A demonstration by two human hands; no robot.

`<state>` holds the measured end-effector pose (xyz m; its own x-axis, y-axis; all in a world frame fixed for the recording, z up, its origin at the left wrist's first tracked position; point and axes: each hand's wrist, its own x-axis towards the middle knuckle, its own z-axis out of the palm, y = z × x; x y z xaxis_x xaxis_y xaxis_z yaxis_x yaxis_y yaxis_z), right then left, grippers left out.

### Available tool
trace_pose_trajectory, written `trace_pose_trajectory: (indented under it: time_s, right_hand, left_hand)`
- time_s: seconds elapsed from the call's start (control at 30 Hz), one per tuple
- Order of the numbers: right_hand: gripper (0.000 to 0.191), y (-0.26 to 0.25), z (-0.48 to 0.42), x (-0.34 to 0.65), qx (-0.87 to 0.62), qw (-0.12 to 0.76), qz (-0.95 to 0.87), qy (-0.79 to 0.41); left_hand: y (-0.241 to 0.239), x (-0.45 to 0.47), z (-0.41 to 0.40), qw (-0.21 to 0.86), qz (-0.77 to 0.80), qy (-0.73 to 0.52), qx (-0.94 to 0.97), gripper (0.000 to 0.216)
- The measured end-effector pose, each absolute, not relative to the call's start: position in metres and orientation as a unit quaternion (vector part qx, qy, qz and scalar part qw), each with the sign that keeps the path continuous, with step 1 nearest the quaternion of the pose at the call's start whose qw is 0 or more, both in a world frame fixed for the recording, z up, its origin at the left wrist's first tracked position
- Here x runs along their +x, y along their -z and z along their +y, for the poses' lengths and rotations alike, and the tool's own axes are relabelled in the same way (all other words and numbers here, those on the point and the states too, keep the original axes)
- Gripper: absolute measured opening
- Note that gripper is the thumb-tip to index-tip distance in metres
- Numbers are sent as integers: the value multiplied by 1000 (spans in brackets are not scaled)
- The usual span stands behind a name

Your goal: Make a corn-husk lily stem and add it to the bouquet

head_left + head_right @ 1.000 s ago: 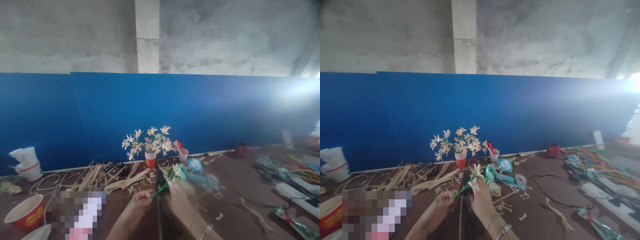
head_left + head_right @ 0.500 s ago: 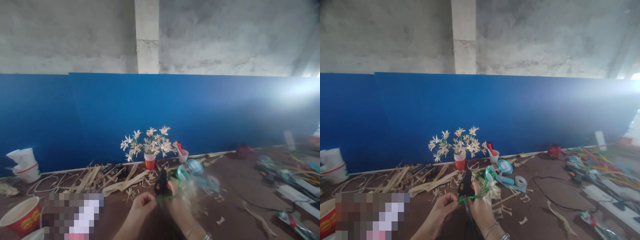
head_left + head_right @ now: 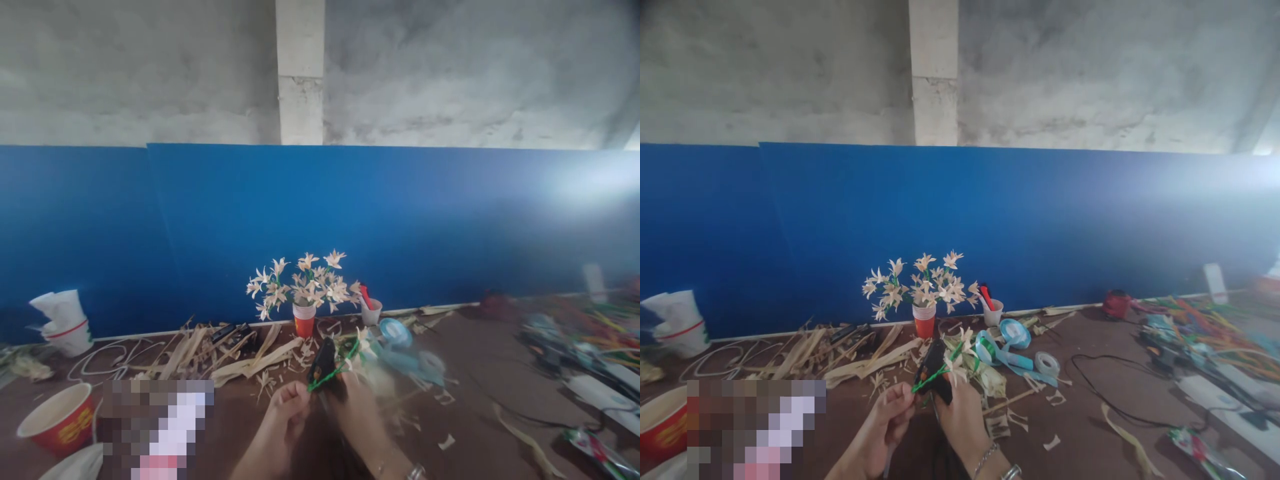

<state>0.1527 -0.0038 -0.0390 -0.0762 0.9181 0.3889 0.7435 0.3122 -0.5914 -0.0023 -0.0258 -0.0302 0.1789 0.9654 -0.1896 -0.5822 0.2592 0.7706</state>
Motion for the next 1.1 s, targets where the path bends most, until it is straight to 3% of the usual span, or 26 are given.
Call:
trace_pose_trajectory:
  time_s: [0.47, 0.63, 0.93, 1.1]
  right_hand:
    - [17, 41, -3, 152, -568, 348, -738, -110]
    - [28, 49, 1, 155, -566, 399, -716, -89]
    - [37, 60, 17, 164, -600, 373, -703, -88]
    - [31, 57, 11, 161, -557, 428, -705, -92]
  left_hand:
    - [25, -3, -26, 701, 358, -542, 294, 32]
    - [31, -1, -24, 687, 356, -511, 374, 30]
    - [32, -4, -19, 557, 444, -436, 550, 28]
    - [30, 3, -19, 554, 460, -450, 529, 34]
